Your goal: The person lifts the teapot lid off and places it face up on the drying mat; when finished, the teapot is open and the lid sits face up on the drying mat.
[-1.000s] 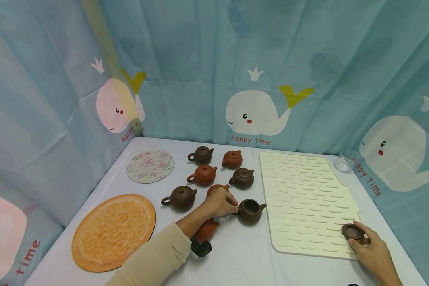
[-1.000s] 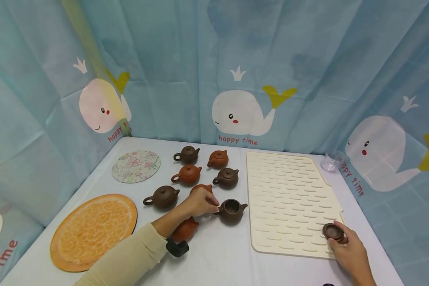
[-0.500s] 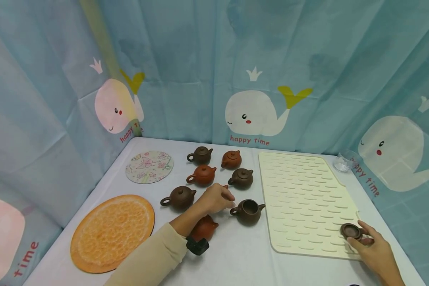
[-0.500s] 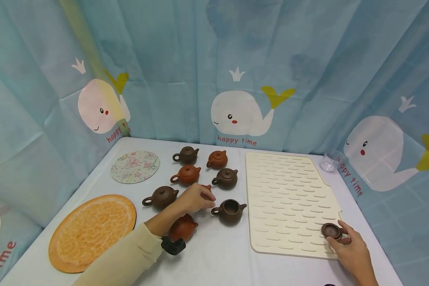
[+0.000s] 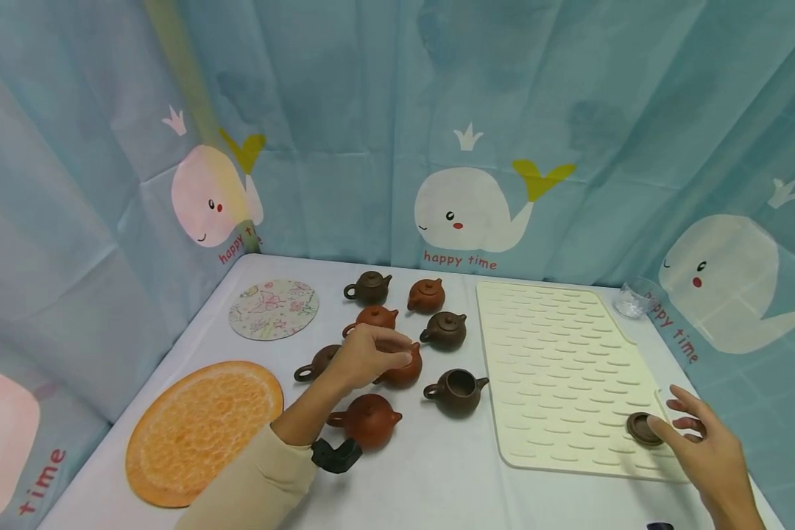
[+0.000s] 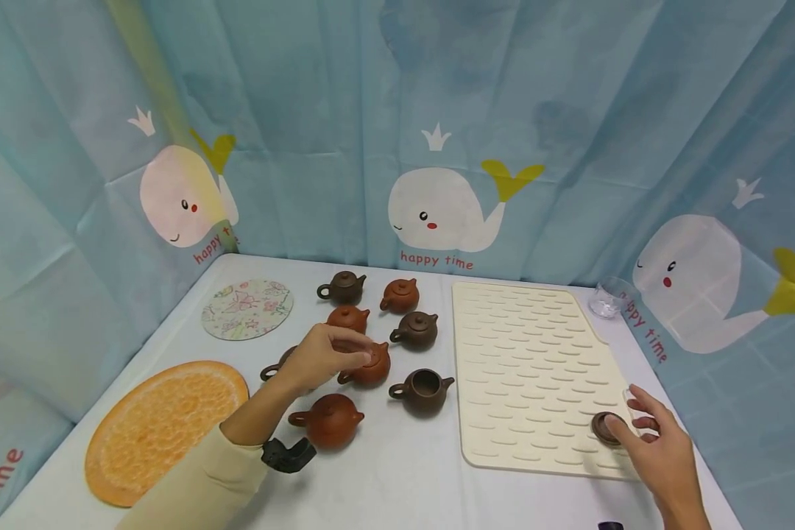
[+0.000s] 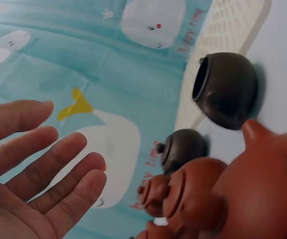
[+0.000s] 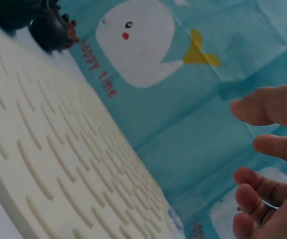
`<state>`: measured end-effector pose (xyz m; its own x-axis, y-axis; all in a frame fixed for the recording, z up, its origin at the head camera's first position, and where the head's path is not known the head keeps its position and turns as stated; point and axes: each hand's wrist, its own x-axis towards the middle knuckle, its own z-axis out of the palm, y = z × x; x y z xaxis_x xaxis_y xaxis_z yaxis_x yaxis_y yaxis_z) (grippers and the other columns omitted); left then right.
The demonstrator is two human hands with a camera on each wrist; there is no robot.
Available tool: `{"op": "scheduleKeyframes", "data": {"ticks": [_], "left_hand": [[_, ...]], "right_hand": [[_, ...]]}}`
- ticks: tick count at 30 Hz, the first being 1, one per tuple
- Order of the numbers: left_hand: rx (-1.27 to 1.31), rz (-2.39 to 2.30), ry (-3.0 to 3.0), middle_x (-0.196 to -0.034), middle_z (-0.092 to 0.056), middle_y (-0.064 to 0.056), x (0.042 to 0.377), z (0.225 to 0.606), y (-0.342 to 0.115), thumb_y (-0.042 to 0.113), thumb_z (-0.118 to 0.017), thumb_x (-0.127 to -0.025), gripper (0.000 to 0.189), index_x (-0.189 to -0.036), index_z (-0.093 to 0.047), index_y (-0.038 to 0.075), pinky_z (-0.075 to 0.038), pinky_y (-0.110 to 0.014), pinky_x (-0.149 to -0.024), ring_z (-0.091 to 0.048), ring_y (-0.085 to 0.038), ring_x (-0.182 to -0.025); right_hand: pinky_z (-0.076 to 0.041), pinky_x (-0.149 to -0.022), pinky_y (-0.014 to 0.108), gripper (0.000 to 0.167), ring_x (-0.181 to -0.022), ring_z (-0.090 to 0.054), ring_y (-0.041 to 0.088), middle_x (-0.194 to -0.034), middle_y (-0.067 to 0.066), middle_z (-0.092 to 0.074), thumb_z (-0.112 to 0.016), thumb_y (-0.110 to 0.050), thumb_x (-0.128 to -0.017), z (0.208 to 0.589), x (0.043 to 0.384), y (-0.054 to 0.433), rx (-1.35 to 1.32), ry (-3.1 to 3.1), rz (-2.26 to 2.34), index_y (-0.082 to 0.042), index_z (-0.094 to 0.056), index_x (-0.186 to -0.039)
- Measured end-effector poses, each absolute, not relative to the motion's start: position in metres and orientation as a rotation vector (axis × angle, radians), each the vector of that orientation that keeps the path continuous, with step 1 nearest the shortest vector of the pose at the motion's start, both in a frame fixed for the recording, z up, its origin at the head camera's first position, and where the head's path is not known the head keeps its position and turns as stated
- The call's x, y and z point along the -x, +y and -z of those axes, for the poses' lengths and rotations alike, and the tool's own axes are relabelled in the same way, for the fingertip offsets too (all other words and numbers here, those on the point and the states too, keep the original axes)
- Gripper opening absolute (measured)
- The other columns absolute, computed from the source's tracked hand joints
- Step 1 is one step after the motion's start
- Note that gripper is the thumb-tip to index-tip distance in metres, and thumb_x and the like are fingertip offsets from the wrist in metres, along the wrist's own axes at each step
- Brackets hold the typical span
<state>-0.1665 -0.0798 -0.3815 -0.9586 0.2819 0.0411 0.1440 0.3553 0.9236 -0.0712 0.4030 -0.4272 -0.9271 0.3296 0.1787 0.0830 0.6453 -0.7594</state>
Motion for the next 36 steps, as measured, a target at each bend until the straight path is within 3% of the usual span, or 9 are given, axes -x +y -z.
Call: {"op": "scheduleKeyframes", "data": {"ticks": [3,9,19,24,32,36], "left_hand": [[-0.378,-1.743,2.46,-0.097,-0.069,0.0,0.162,0.38,-0.09,0.016,-0.076,-0.084,0.025,-0.107,-0.074,0.007,-0.053,-0.034,-0.073,-0.063,-0.019,-0.091],[-0.405,-1.88,2.466,-0.105,-0.068,-0.005,0.151,0.382,-0.112,0.016,-0.076,-0.085,0.026,-0.11,-0.073,0.008,-0.051,-0.036,-0.076,-0.064,-0.021,-0.091],[-0.467,-2.039,2.324,-0.107,-0.069,-0.013,0.138,0.41,-0.151,0.011,-0.074,-0.086,0.032,-0.115,-0.068,0.001,-0.052,-0.03,-0.081,-0.065,-0.026,-0.099],[-0.499,-2.061,2.278,-0.108,-0.068,-0.017,0.134,0.431,-0.166,0.006,-0.073,-0.086,0.035,-0.117,-0.064,-0.007,-0.05,-0.029,-0.085,-0.064,-0.026,-0.101],[-0.51,-1.98,2.259,-0.105,-0.069,-0.016,0.135,0.453,-0.176,0.008,-0.074,-0.085,0.03,-0.112,-0.068,-0.005,-0.049,-0.028,-0.086,-0.065,-0.026,-0.1],[-0.555,-1.952,2.232,-0.101,-0.07,-0.016,0.139,0.464,-0.179,0.006,-0.074,-0.085,0.029,-0.109,-0.067,-0.009,-0.049,-0.028,-0.085,-0.065,-0.028,-0.098]], "right_hand": [[-0.038,-0.067,0.011,0.065,-0.088,-0.046,0.002,-0.107,-0.024,-0.051,-0.073,-0.019,-0.088,0.417,0.071,0.393,0.24,-2.518,-1.221,-0.018,-0.044,-0.146],[-0.04,-0.073,0.01,0.061,-0.091,-0.048,0.007,-0.113,-0.004,-0.054,-0.068,0.004,-0.087,0.392,0.071,0.371,0.034,-2.34,-1.477,-0.011,-0.047,-0.143],[-0.046,-0.076,0.018,0.059,-0.094,-0.046,0.02,-0.119,0.019,-0.05,-0.052,0.029,-0.081,0.364,0.08,0.322,-0.532,-2.015,-1.859,0.015,-0.04,-0.137],[-0.045,-0.076,0.018,0.06,-0.095,-0.044,0.021,-0.119,0.021,-0.048,-0.051,0.031,-0.079,0.358,0.086,0.304,-0.661,-2.018,-1.879,0.017,-0.039,-0.136],[-0.043,-0.075,0.021,0.061,-0.095,-0.042,0.024,-0.12,0.025,-0.045,-0.054,0.027,-0.079,0.355,0.091,0.282,-0.773,-2.127,-1.835,0.015,-0.039,-0.137],[-0.043,-0.073,0.022,0.061,-0.094,-0.043,0.021,-0.119,0.027,-0.045,-0.056,0.024,-0.081,0.354,0.096,0.269,-0.84,-2.187,-1.813,0.012,-0.04,-0.138]]}}
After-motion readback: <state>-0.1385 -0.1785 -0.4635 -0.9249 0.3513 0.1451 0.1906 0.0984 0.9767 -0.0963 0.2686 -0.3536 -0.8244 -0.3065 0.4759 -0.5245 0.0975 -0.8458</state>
